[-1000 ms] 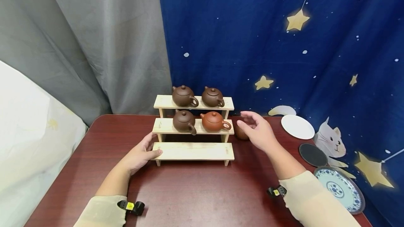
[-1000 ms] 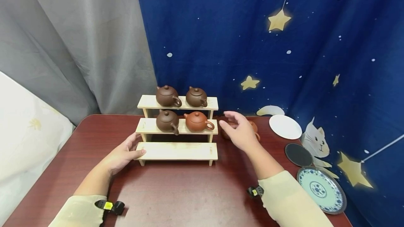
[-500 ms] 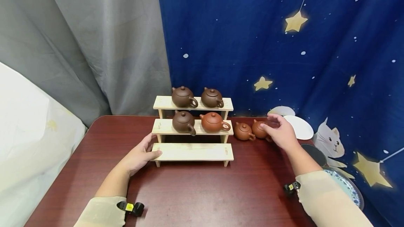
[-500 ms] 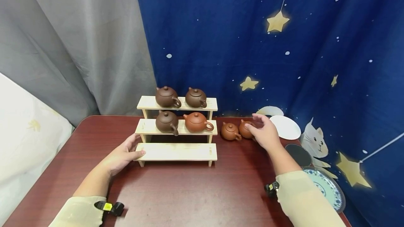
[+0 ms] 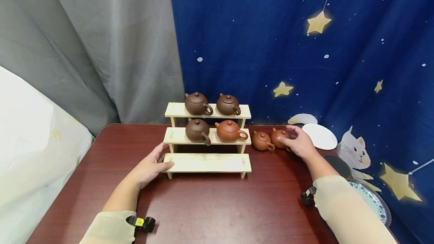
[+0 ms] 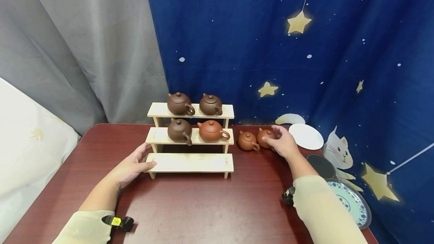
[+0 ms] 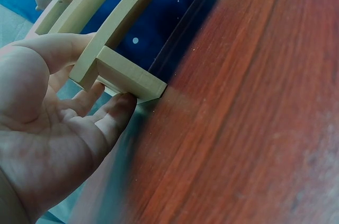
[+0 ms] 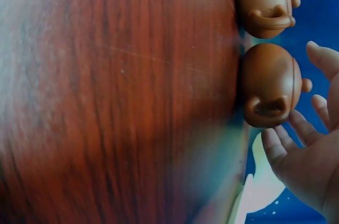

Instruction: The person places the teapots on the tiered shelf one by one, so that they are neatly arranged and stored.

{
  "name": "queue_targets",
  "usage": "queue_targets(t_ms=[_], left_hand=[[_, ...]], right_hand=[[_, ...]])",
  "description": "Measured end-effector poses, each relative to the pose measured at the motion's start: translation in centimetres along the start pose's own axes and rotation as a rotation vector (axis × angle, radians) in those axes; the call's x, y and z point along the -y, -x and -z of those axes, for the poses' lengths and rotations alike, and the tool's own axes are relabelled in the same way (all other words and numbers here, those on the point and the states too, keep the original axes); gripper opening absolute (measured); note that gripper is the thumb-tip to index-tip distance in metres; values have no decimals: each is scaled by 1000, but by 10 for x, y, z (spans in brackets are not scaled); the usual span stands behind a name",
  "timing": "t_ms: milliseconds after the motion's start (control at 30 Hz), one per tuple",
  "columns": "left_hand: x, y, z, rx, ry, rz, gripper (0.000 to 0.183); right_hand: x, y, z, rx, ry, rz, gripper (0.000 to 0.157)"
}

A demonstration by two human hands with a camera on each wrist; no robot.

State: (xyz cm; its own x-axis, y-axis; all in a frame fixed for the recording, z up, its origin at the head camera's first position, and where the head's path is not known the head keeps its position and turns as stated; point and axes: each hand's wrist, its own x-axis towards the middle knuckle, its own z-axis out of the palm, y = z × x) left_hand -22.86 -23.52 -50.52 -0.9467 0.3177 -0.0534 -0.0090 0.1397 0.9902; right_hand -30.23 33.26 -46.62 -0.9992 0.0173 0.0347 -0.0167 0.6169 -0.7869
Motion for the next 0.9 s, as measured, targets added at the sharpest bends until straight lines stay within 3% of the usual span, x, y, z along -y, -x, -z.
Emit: queue_targets(t_ms=[133,667,900], left_hand=[[0,0,1,1,-4,-6,89],[-1,1,0,4,-15,1,90],[0,0,0,-6,-6,7,91]], right_hand=[[-2,-4,-6,37,-41,-38,85],[-11,-9,-16,25,70,-80,90],[-3,-3,-12,-8,-10,-91,89]])
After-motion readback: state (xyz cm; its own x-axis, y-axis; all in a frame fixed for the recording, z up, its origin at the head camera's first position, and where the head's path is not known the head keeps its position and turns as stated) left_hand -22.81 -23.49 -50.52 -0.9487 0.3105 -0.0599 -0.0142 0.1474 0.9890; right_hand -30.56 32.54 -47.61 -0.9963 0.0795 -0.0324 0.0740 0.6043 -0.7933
